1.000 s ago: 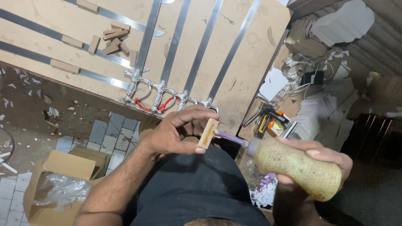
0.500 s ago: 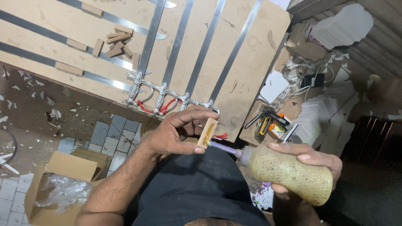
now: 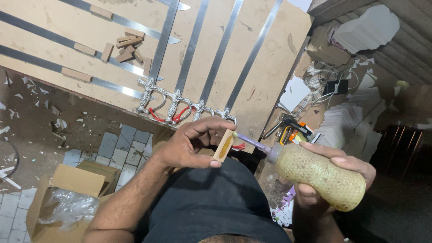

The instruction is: The person places small wooden blocks onto the blades of several swords laid out on a table. They then pick up a glue bottle and apply glue to the blocks before pressing them onto the blades.

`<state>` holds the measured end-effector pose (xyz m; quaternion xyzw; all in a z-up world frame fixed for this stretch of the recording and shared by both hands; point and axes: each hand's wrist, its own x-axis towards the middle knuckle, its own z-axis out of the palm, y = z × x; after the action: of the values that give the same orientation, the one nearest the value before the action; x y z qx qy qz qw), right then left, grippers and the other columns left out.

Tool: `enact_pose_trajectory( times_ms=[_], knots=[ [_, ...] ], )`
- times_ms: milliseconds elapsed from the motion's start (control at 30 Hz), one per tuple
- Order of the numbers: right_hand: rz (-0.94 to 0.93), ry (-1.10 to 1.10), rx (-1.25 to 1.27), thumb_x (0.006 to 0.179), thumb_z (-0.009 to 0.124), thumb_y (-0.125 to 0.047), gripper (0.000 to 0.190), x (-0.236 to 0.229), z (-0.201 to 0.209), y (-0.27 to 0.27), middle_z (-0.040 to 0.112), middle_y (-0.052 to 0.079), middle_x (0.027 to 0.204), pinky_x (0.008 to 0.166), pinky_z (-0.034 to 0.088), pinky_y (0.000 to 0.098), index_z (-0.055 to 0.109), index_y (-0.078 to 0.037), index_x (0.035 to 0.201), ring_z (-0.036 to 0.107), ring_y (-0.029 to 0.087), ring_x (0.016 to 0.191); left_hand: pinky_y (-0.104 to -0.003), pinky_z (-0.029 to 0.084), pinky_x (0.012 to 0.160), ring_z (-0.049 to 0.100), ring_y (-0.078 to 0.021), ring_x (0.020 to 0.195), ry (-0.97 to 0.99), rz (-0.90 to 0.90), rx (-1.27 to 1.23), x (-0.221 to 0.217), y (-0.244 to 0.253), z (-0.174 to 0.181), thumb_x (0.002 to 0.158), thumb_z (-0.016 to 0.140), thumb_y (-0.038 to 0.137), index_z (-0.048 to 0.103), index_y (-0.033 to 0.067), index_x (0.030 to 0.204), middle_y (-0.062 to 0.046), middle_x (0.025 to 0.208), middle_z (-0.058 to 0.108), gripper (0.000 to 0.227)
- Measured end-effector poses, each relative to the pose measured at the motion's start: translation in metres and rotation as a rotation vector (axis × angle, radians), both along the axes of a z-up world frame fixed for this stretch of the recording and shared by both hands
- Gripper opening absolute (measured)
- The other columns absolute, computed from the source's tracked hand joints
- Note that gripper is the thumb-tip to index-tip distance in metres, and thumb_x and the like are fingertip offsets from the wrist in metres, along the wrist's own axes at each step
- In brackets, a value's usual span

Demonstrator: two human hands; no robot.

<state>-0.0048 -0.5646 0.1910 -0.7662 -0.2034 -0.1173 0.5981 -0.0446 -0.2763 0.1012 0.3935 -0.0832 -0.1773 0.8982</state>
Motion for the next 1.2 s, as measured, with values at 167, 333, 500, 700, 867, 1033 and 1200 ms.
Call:
enact_pose_trajectory(
  times_ms=[167,333,500,700,867,1033,1200],
  knots=[
    [0.146,0.137,0.066,0.094,0.086,-0.042,0.069,-0.006,0.005,-0.002,0.071,0.026,0.112,0.086,0.067,0.0305,0.039,-0.010,0.132,0.077,0.026,0.100,-0.042,0.060,0.113,0.068,-0.0184,0.122,0.039,0.012,0.032,-0.001,0.001,0.001,0.084,0.085,0.003,0.056,0.0076,0.148,-0.010,0.139,0.059,0.071],
    [-0.006,0.190,0.076,0.088,0.081,-0.047,0.068,-0.016,0.007,-0.005,0.069,0.025,0.110,0.072,0.063,0.0263,0.036,-0.010,0.123,0.077,0.019,0.085,-0.043,0.057,0.119,0.065,-0.0191,0.129,0.013,0.025,0.037,-0.002,-0.001,0.001,0.083,0.086,0.004,0.056,0.0086,0.147,-0.010,0.143,0.058,0.071],
    [0.092,0.106,0.026,0.093,0.083,-0.047,0.070,-0.009,0.005,-0.003,0.072,0.026,0.110,0.085,0.065,0.0291,0.037,-0.010,0.132,0.077,0.025,0.098,-0.044,0.057,0.118,0.065,-0.0202,0.130,0.053,0.021,0.051,-0.002,-0.002,0.002,0.082,0.087,0.005,0.057,0.0089,0.146,-0.011,0.143,0.057,0.070],
    [0.015,0.147,0.101,0.091,0.082,-0.047,0.070,-0.009,0.006,-0.002,0.068,0.025,0.115,0.073,0.066,0.0283,0.037,-0.009,0.128,0.075,0.024,0.097,-0.045,0.055,0.123,0.064,-0.0212,0.134,-0.004,0.009,0.022,0.000,-0.005,0.000,0.085,0.086,0.004,0.057,0.0094,0.149,-0.011,0.144,0.057,0.070],
    [0.165,0.135,0.109,0.094,0.083,-0.044,0.066,-0.007,0.003,-0.007,0.071,0.025,0.112,0.082,0.066,0.0335,0.039,-0.010,0.131,0.077,0.026,0.101,-0.045,0.057,0.111,0.067,-0.0217,0.128,0.046,0.003,0.066,0.003,-0.006,-0.002,0.082,0.087,0.006,0.057,0.0110,0.145,-0.011,0.141,0.057,0.070],
    [0.126,0.167,0.155,0.101,0.079,-0.039,0.058,-0.003,-0.002,-0.005,0.071,0.024,0.113,0.080,0.067,0.0325,0.041,-0.009,0.132,0.074,0.024,0.094,-0.042,0.060,0.114,0.068,-0.0196,0.124,0.009,0.017,0.080,0.003,-0.006,-0.002,0.084,0.086,0.006,0.057,0.0113,0.147,-0.010,0.139,0.059,0.069],
    [0.213,0.271,0.560,0.091,0.077,-0.023,0.046,0.033,-0.047,-0.017,0.065,0.017,0.094,0.050,0.057,0.0325,0.046,-0.004,0.119,0.070,0.023,0.066,-0.037,0.059,0.102,0.067,-0.0162,0.109,0.075,0.072,0.058,-0.001,0.002,-0.003,0.083,0.088,0.004,0.057,0.0074,0.152,-0.011,0.122,0.066,0.075]
  ],
)
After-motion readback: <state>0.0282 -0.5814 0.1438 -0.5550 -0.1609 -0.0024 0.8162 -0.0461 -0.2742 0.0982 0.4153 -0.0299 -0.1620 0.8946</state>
